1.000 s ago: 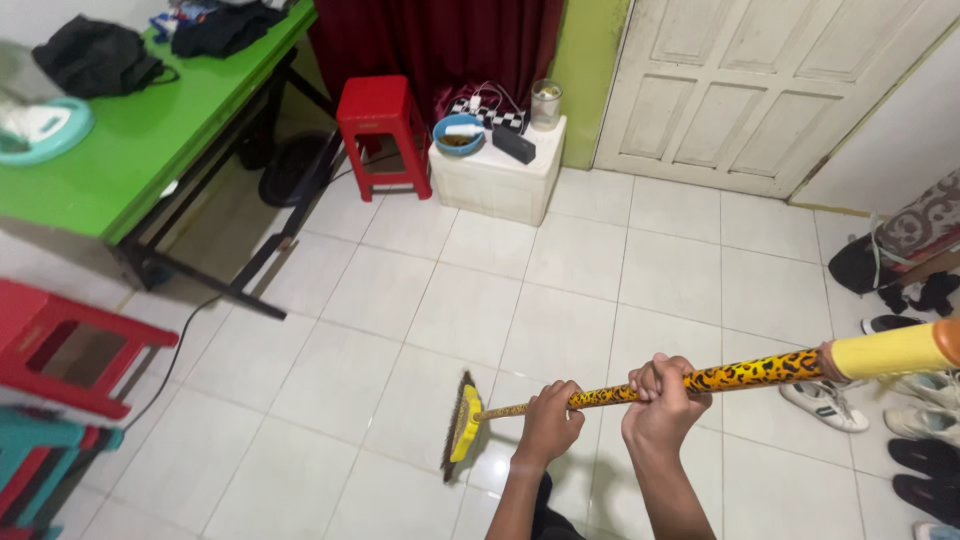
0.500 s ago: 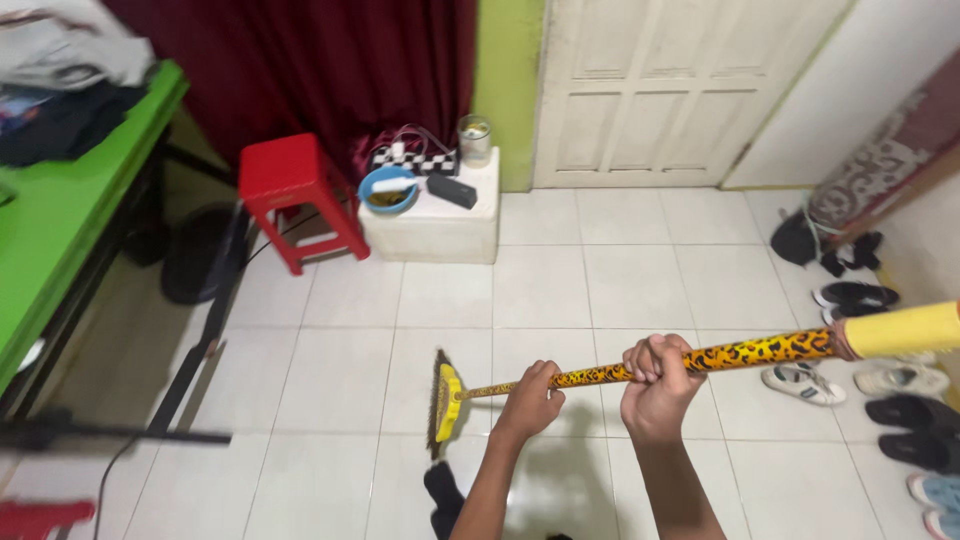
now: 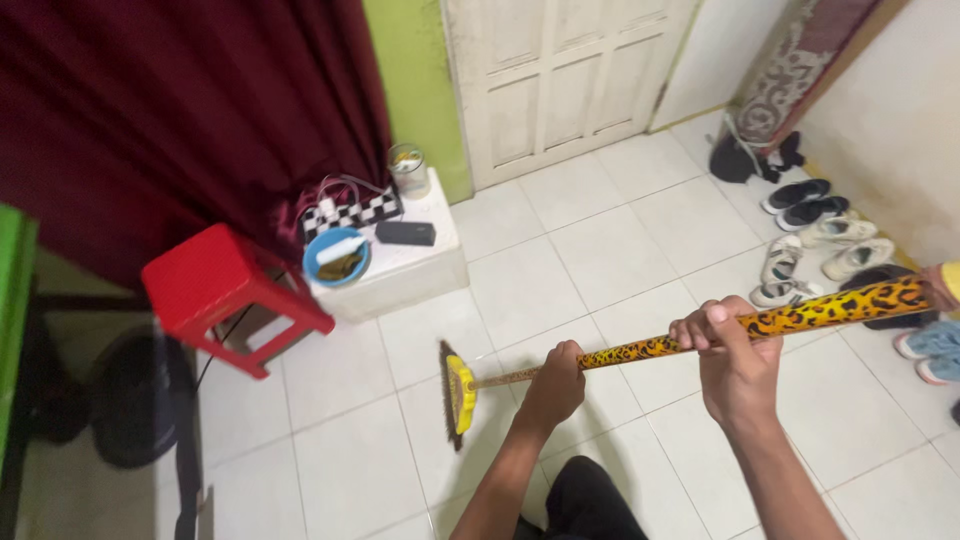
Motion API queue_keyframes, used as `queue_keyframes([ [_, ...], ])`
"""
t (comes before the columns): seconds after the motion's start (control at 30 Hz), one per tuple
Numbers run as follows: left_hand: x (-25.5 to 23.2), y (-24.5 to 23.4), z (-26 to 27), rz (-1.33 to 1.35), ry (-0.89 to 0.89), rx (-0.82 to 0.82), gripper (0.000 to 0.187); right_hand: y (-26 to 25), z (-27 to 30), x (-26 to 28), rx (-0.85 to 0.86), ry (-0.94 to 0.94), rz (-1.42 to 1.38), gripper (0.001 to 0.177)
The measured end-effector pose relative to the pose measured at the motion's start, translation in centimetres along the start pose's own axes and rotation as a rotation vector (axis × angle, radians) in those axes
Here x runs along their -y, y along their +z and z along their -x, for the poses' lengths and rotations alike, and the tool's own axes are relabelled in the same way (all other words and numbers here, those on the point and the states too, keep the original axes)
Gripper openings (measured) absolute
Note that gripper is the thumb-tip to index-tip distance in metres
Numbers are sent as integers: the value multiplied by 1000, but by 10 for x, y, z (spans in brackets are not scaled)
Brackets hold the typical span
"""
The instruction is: The person sweeps the tiled floor using a broom, gathering debris into a dustpan and then carrying the broom to another part of the room.
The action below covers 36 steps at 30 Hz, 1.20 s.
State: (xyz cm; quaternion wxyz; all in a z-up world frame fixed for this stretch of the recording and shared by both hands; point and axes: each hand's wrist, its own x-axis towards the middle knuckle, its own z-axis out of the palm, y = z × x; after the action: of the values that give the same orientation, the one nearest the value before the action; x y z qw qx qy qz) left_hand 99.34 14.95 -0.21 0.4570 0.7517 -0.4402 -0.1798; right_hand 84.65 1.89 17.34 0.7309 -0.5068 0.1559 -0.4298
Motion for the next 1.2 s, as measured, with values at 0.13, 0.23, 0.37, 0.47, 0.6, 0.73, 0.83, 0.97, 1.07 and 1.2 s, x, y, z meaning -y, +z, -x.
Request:
queue_keyframes([
  [0.13, 11, -9, -37, -48, 21, 114, 12, -3, -24, -8, -4, 1, -62, 29],
  [0.23, 28, -3, -65, -92, 28, 209, 13, 0, -36, -14, -73, -50, 10, 30],
  [0.37, 58, 20, -108, -43, 79, 221, 16, 9, -56, -22, -297, -165, 80, 19],
  [0.47, 89, 35, -141, -66, 3, 255, 12, 16, -71, -27, -358, -244, 83, 15],
  [0.6, 116, 50, -163, -40, 47, 282, 17, 13, -101, -42, -443, -248, 62, 21],
  [0.73, 119, 64, -191, -30, 131, 271, 11, 10, -123, -55, -605, -311, -26, 40],
  [0.83, 124, 61, -196, -29, 186, 351, 13, 14, -124, -62, -789, -414, 7, 37],
  [0.97, 131, 49, -209, -12, 279, 473, 18, 26, -125, -69, -1028, -448, 70, 36],
  [1.07, 139, 37, -218, -77, 297, 655, 19, 31, -111, -82, -1140, -479, 90, 35],
  [1.2, 146, 14, -225, -141, 420, 780, 21, 32, -84, -98, -1174, -461, 61, 35],
])
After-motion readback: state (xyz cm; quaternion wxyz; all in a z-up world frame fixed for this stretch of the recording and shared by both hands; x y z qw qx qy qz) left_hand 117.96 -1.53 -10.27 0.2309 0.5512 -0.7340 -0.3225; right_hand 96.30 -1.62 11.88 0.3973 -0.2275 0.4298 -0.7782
